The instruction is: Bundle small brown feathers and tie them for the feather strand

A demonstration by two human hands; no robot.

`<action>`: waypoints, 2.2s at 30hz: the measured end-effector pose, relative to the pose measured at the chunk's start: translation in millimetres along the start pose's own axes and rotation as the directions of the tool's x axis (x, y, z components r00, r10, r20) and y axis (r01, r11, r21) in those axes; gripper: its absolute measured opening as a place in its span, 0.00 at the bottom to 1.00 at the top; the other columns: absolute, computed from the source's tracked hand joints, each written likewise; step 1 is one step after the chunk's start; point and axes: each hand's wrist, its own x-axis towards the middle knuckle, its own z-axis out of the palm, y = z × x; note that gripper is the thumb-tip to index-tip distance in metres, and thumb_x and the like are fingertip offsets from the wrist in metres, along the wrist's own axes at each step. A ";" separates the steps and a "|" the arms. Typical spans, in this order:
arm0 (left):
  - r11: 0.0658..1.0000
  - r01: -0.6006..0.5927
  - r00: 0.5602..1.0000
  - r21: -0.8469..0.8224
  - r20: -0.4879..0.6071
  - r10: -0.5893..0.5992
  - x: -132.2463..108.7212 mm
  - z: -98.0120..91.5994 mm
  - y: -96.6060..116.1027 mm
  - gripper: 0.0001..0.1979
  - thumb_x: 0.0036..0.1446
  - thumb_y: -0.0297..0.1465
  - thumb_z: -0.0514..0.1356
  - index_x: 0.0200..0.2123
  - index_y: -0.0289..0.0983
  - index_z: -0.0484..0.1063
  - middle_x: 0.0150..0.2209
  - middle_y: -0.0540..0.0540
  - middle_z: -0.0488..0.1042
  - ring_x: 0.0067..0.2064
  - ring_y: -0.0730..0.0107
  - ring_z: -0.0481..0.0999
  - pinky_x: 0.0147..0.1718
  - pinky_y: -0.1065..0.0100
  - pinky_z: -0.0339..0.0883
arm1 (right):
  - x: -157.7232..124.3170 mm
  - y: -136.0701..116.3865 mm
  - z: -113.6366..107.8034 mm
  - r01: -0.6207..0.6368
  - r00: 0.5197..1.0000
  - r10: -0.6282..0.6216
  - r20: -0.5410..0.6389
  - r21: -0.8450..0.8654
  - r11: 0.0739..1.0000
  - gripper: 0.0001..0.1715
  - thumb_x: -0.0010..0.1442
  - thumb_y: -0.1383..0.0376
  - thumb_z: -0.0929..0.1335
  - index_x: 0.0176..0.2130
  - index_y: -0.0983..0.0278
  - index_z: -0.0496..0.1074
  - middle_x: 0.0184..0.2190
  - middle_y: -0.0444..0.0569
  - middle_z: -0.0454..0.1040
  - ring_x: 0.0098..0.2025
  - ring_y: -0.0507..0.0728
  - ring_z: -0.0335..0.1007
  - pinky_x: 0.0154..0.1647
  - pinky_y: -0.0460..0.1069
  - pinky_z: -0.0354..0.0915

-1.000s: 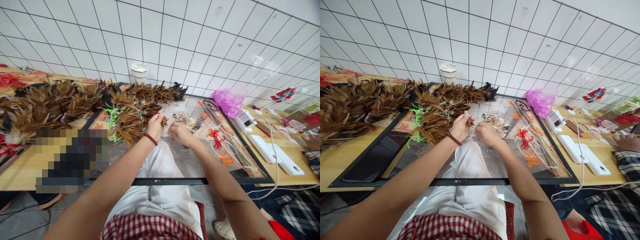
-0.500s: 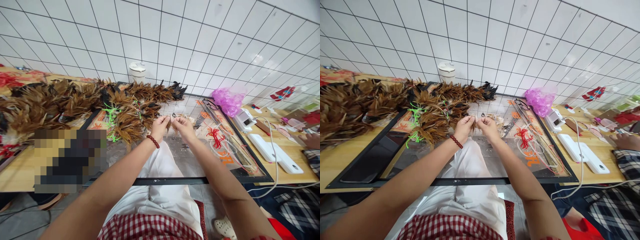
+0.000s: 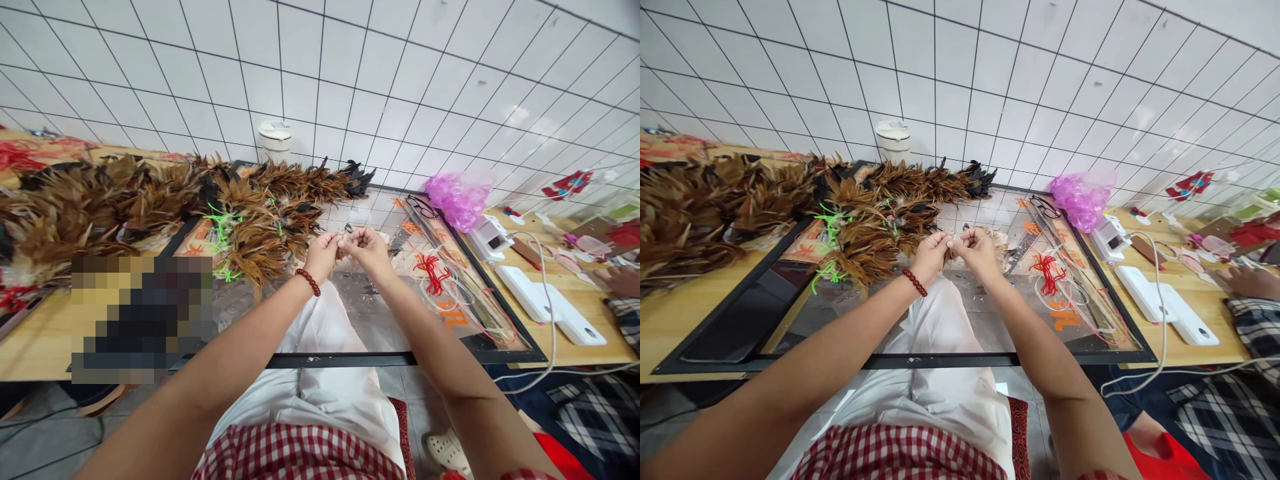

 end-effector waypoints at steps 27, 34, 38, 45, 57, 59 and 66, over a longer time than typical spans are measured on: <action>0.982 0.178 0.918 -0.061 0.371 -0.143 -10.3 -3.0 15.0 0.15 0.53 0.38 0.63 0.23 0.34 0.65 0.19 0.53 0.60 0.22 0.78 0.66 0.25 0.74 0.61 | 7.9 -8.2 -26.3 -0.040 0.962 -0.013 0.272 0.190 0.981 0.17 0.47 0.56 0.75 0.36 0.62 0.77 0.24 0.40 0.69 0.24 0.46 0.59 0.27 0.44 0.57; 0.971 0.234 0.880 -0.048 0.434 -0.191 -13.2 -2.3 12.7 0.14 0.53 0.39 0.62 0.26 0.33 0.68 0.20 0.52 0.63 0.23 0.76 0.68 0.26 0.72 0.63 | 2.6 -9.2 -20.6 -0.018 0.963 -0.032 0.269 0.180 0.984 0.17 0.47 0.54 0.74 0.26 0.63 0.70 0.19 0.40 0.67 0.21 0.50 0.65 0.23 0.46 0.62; 0.970 0.240 0.893 -0.048 0.403 -0.201 -13.6 -0.4 12.6 0.15 0.53 0.39 0.62 0.26 0.33 0.67 0.20 0.51 0.64 0.23 0.76 0.68 0.26 0.72 0.63 | 1.1 -9.2 -15.0 -0.011 0.970 -0.022 0.244 0.134 0.991 0.18 0.50 0.51 0.72 0.27 0.62 0.67 0.17 0.39 0.66 0.19 0.52 0.65 0.20 0.47 0.61; 0.986 0.121 0.984 -0.111 0.146 -0.104 -7.0 -4.2 17.3 0.12 0.55 0.34 0.61 0.24 0.34 0.66 0.19 0.54 0.61 0.22 0.80 0.65 0.25 0.75 0.62 | 14.3 -4.4 -41.8 0.310 0.951 -0.255 0.178 -0.606 0.733 0.07 0.55 0.66 0.67 0.32 0.63 0.75 0.31 0.49 0.73 0.36 0.56 0.68 0.40 0.51 0.62; 0.993 0.084 0.993 -0.081 0.090 -0.076 -4.6 -6.5 16.0 0.11 0.55 0.35 0.61 0.25 0.34 0.67 0.21 0.52 0.64 0.23 0.78 0.66 0.26 0.73 0.62 | 9.0 -3.1 -42.9 0.496 0.852 -0.272 0.447 -0.854 0.153 0.12 0.63 0.65 0.62 0.40 0.62 0.75 0.43 0.54 0.72 0.44 0.60 0.63 0.42 0.53 0.54; 0.998 0.061 0.990 0.011 0.126 -0.061 -4.8 -5.6 14.2 0.12 0.53 0.35 0.62 0.24 0.34 0.68 0.21 0.51 0.66 0.23 0.78 0.65 0.26 0.73 0.62 | 6.4 -6.4 -40.0 0.504 0.834 -0.329 0.443 -0.854 0.127 0.13 0.64 0.65 0.61 0.42 0.63 0.73 0.44 0.55 0.73 0.45 0.60 0.63 0.43 0.53 0.53; 0.979 -0.059 0.988 0.194 0.151 0.030 -3.3 -5.8 6.4 0.10 0.51 0.33 0.61 0.22 0.34 0.72 0.23 0.50 0.70 0.26 0.75 0.66 0.29 0.73 0.61 | 6.9 -6.3 -37.3 0.499 0.843 -0.423 0.333 -0.778 0.383 0.14 0.64 0.64 0.60 0.41 0.63 0.73 0.39 0.53 0.76 0.44 0.60 0.67 0.47 0.54 0.56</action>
